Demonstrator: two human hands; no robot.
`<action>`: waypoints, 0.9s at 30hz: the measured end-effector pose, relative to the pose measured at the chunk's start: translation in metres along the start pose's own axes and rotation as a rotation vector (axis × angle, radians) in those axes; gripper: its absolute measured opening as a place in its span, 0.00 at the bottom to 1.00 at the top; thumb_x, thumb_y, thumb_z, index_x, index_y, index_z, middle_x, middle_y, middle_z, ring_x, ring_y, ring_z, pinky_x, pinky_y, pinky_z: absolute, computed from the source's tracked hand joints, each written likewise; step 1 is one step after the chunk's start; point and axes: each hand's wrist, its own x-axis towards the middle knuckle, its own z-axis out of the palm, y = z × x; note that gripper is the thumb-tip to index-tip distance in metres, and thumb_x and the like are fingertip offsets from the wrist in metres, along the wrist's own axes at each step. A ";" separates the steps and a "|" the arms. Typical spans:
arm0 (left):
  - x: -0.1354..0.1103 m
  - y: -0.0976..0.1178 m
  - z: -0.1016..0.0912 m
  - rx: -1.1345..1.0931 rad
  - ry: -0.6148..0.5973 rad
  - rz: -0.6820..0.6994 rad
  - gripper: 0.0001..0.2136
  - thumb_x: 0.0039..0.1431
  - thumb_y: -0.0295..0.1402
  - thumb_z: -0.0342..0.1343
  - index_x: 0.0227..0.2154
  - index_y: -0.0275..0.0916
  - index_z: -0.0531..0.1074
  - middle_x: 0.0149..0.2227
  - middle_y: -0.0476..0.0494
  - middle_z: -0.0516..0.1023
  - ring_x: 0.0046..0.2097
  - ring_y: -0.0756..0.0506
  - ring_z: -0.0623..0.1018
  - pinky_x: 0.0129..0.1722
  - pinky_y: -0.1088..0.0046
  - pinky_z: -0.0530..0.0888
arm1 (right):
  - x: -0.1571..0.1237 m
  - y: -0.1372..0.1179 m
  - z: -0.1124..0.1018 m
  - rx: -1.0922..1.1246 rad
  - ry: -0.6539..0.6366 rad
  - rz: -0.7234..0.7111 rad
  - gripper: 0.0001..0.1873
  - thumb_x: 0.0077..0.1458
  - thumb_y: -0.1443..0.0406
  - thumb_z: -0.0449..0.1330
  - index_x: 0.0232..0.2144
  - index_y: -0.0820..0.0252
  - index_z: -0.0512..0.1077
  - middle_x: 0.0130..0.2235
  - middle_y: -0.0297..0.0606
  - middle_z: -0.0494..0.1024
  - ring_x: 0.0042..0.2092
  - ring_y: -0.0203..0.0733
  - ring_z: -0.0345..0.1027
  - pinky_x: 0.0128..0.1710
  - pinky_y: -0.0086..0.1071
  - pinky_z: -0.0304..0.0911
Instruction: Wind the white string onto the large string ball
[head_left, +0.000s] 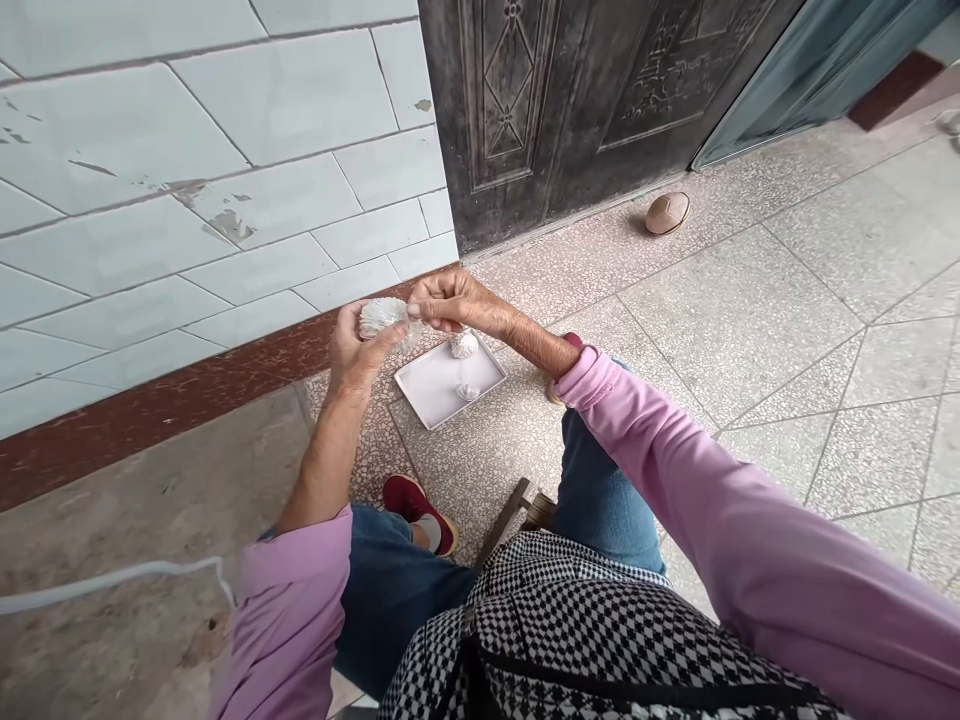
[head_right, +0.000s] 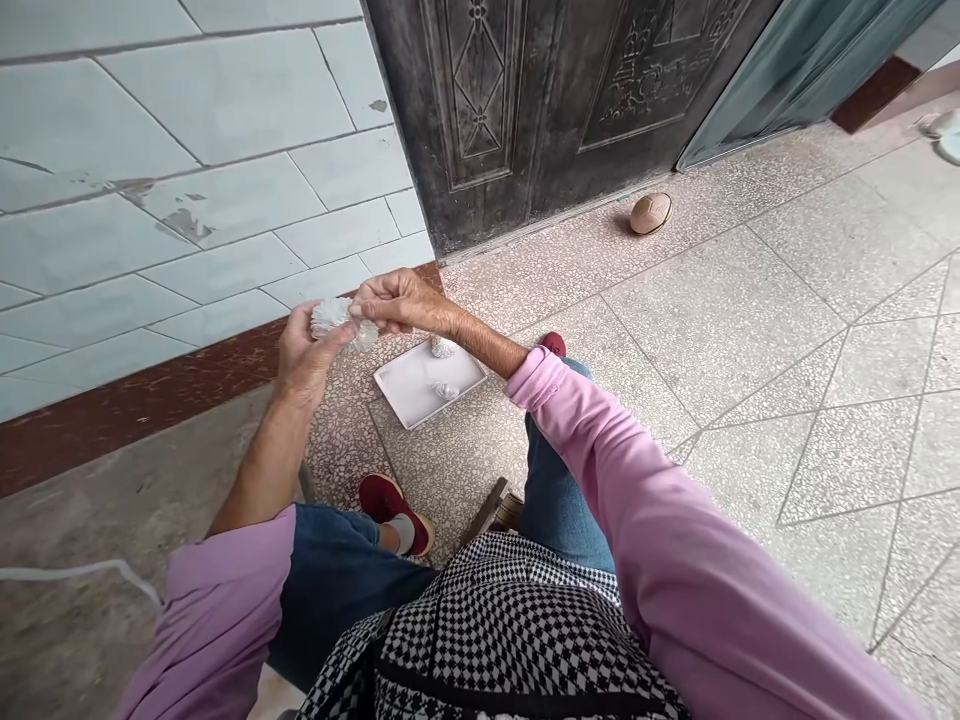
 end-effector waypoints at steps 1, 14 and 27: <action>-0.001 0.002 0.001 0.035 0.005 0.004 0.39 0.38 0.49 0.95 0.51 0.45 0.83 0.49 0.42 0.88 0.54 0.34 0.88 0.54 0.60 0.86 | 0.000 -0.001 -0.003 0.005 0.019 -0.012 0.28 0.85 0.51 0.81 0.41 0.61 0.74 0.29 0.26 0.75 0.26 0.28 0.62 0.25 0.21 0.56; -0.026 0.033 0.010 0.042 -0.340 -0.205 0.44 0.48 0.66 0.91 0.58 0.42 0.86 0.54 0.33 0.90 0.53 0.31 0.89 0.48 0.59 0.88 | 0.007 0.004 -0.009 -0.039 0.108 -0.018 0.27 0.91 0.53 0.77 0.40 0.58 0.71 0.26 0.23 0.71 0.25 0.28 0.55 0.24 0.24 0.52; -0.027 0.035 0.008 -0.122 -0.379 -0.153 0.43 0.40 0.56 0.96 0.56 0.40 0.88 0.53 0.31 0.92 0.55 0.28 0.91 0.49 0.58 0.91 | 0.011 0.019 -0.003 -0.047 0.142 0.048 0.25 0.90 0.65 0.76 0.38 0.59 0.71 0.26 0.22 0.70 0.25 0.26 0.58 0.24 0.22 0.53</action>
